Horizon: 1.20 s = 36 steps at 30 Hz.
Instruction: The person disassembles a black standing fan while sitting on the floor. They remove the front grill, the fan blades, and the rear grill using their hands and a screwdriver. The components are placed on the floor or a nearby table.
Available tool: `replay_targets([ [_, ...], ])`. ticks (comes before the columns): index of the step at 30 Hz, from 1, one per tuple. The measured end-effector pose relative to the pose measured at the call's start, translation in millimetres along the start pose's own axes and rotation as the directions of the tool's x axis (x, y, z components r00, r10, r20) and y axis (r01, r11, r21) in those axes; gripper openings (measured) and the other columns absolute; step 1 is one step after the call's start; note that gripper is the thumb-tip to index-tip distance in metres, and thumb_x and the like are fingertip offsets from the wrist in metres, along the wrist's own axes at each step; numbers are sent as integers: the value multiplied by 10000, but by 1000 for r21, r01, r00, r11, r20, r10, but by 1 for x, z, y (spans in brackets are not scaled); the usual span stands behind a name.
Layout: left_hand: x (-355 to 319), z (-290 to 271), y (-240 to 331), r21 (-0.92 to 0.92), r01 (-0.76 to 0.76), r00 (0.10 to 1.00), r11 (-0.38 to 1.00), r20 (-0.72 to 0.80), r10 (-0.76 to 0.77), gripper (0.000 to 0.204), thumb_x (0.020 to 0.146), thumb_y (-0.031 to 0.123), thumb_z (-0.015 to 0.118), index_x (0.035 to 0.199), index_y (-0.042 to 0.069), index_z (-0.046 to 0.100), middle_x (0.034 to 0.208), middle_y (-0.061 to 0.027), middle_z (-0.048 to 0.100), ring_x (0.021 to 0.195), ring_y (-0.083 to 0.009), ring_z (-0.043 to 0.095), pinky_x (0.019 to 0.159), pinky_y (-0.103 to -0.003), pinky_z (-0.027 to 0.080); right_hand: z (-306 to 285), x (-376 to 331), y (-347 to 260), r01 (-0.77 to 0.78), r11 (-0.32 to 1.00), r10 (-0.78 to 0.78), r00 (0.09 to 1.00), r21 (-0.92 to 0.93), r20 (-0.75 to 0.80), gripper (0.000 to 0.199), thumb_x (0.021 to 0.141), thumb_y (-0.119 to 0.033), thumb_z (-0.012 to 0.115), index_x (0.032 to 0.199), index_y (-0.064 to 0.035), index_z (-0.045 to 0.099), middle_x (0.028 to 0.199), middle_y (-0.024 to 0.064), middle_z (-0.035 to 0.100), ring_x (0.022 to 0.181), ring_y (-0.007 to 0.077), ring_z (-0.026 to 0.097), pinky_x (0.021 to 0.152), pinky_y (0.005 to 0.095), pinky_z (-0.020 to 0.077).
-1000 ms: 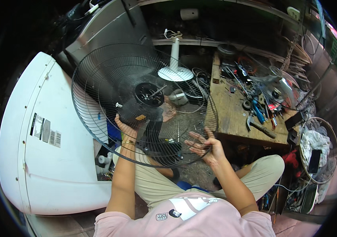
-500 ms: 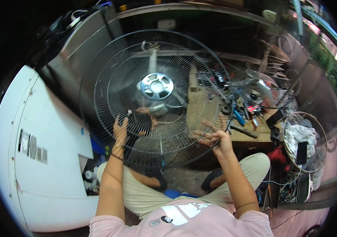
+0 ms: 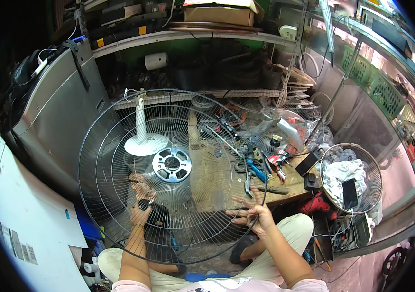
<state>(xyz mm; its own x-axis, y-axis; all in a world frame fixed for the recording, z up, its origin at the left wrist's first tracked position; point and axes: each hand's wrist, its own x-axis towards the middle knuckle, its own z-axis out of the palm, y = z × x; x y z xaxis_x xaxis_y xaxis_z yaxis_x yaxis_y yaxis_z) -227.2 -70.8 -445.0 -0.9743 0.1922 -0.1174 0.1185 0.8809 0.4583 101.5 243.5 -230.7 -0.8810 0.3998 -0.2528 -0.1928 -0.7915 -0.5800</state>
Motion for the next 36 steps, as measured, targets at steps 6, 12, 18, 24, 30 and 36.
replay_targets([
  [6, -8, -19, -20, -40, 196, 979, 980, 56, -194, 934, 656, 593, 715, 1438, 239, 347, 1462, -305, 265, 1230, -441, 465, 983, -495, 411, 24, 25, -52, 208, 972, -219, 970, -107, -104, 736, 678, -37, 424, 1375, -247, 312, 1231, 291, 526, 956, 541, 595, 623, 548, 583],
  [12, -10, -22, -9, -45, 232, 960, 972, 169, -222, 1097, 611, 598, 742, 1484, 218, 198, 1497, -301, 166, 1289, -482, 379, 1007, -530, 378, 9, 69, -149, 372, 916, -400, 874, -152, -274, 664, 716, -23, 398, 1342, -172, 236, 1179, 247, 494, 1008, 586, 540, 733, 639, 528],
  [18, -27, -34, 6, -82, 212, 958, 974, 215, -191, 1156, 582, 517, 783, 1491, 179, 153, 1491, -273, 214, 1292, -470, 379, 1038, -494, 371, -48, 134, -216, 469, 879, -452, 759, -89, -469, 322, 732, -28, 432, 999, 133, 353, 1080, 300, 450, 936, 551, 560, 768, 642, 549],
  [24, -51, -34, 19, -83, 133, 986, 988, 107, -124, 1059, 593, 483, 775, 1458, 190, 239, 1423, -190, 347, 1214, -420, 479, 966, -497, 430, -86, 171, -234, 461, 887, -400, 769, -1, -499, 431, 795, -115, 485, 1088, 153, 319, 1148, 335, 442, 1037, 542, 509, 899, 665, 463],
  [30, -57, -52, 16, -199, 67, 998, 978, 7, -67, 958, 621, 453, 768, 1414, 162, 317, 1385, -166, 410, 1239, -377, 455, 989, -464, 407, -88, 137, -219, 448, 894, -440, 875, -8, -204, 485, 844, -246, 643, 1187, 20, 426, 1190, 267, 494, 1143, 432, 487, 979, 592, 429],
  [36, -59, -104, 22, -402, -129, 973, 907, -228, 38, 879, 683, 400, 750, 1403, 126, 327, 1355, -192, 422, 1221, -353, 468, 983, -433, 405, -9, 46, -93, 467, 669, -629, 770, -578, -107, 643, 856, -166, 629, 1398, -60, 300, 1312, 114, 389, 1070, 222, 525, 873, 385, 481],
])
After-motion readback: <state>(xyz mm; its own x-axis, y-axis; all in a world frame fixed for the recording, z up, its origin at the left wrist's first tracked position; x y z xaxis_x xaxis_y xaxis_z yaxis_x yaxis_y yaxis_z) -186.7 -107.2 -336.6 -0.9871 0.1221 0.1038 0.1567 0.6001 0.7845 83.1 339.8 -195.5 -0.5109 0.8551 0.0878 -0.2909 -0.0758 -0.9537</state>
